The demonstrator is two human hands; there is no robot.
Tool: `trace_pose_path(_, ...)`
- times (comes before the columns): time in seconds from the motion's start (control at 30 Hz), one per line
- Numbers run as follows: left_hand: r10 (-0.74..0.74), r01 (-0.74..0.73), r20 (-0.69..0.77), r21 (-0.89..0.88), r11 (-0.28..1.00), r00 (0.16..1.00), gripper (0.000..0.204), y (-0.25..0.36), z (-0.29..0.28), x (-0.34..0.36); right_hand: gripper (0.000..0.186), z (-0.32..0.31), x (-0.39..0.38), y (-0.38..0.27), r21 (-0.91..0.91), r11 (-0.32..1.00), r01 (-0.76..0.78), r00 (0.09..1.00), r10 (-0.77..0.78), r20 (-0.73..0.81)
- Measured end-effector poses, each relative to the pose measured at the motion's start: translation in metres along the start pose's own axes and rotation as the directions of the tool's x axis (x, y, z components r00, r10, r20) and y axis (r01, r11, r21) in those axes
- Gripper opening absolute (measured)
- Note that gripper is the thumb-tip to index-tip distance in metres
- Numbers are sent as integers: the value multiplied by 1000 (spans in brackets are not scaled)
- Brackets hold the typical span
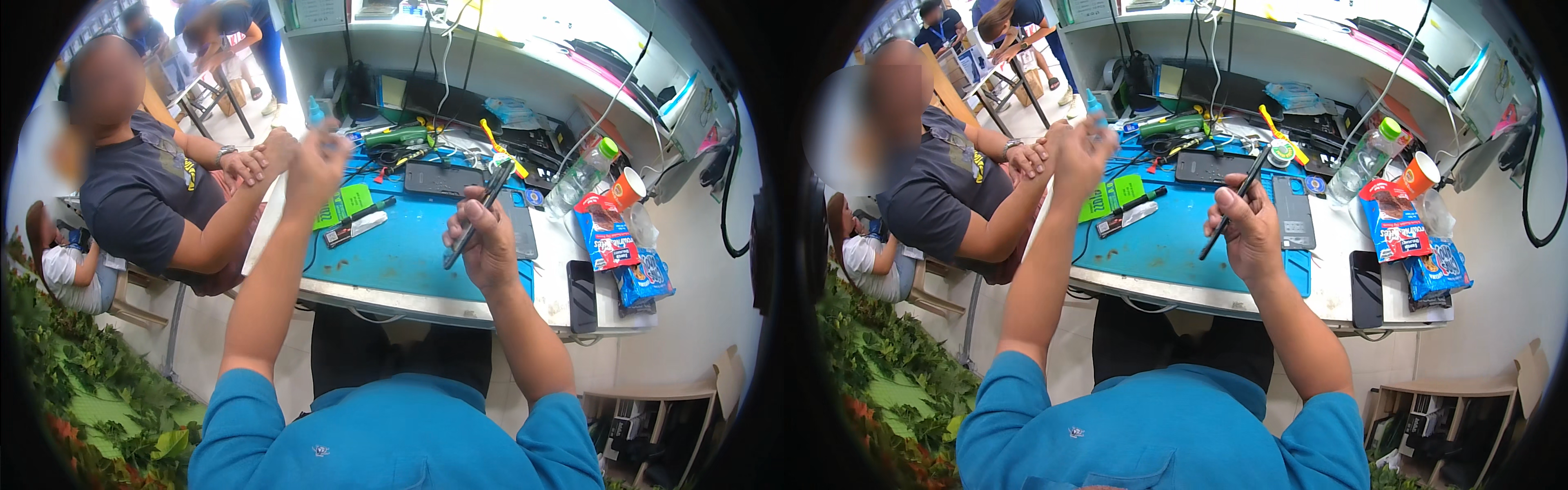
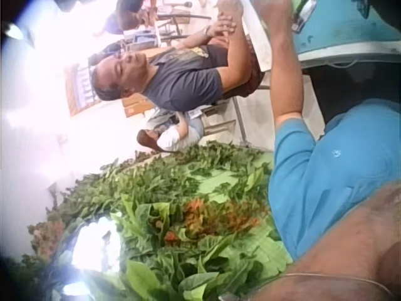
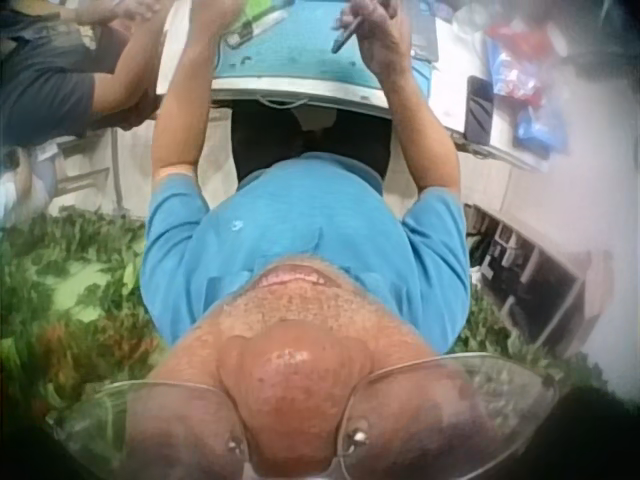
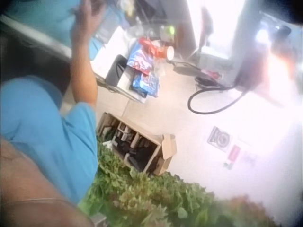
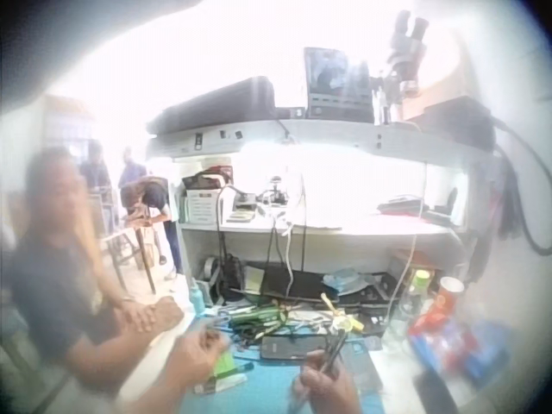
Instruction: The person disassembles a smartphone, removes the back cover, and manipulates internal components including the battery and connectors. They then reassemble the device by reconnecting cables, seating the battery, and snapping the back cover back into place.
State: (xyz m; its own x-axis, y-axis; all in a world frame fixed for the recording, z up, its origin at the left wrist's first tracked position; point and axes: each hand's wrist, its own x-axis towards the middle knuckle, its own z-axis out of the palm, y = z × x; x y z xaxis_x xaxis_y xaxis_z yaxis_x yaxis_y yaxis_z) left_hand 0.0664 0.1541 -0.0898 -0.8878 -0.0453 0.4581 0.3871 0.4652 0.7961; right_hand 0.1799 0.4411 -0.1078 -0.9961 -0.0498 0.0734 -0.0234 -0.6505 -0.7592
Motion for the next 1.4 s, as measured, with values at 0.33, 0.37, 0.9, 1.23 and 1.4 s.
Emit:
trace_pose_path(0.33, -68, 246, -316, 567, 786, 946, 53, -121, 1, 140, 58, 1, -9, 10, -121, 965, -232, 971, 222, -91)
trace_pose_path(0.37, -113, 261, -276, 593, 762, 955, 50, -117, 5, 141, 58, -3, -10, 9, -129, 962, -241, 969, 230, -92)
trace_pose_path(0.9, 143, -74, 342, -207, 976, 929, 42, 74, 17, -77, 56, -18, -9, -5, -197, 931, -308, 951, 299, -75)
trace_pose_path(1.23, 136, -10, 474, -258, 966, 870, 49, 79, 29, -109, 57, -30, -16, -4, -164, 920, -357, 934, 351, -62)
trace_pose_path(1.4, 165, -47, 442, -266, 963, 881, 46, 85, 30, -104, 64, -22, -19, -5, -338, 917, -212, 976, 215, -30)
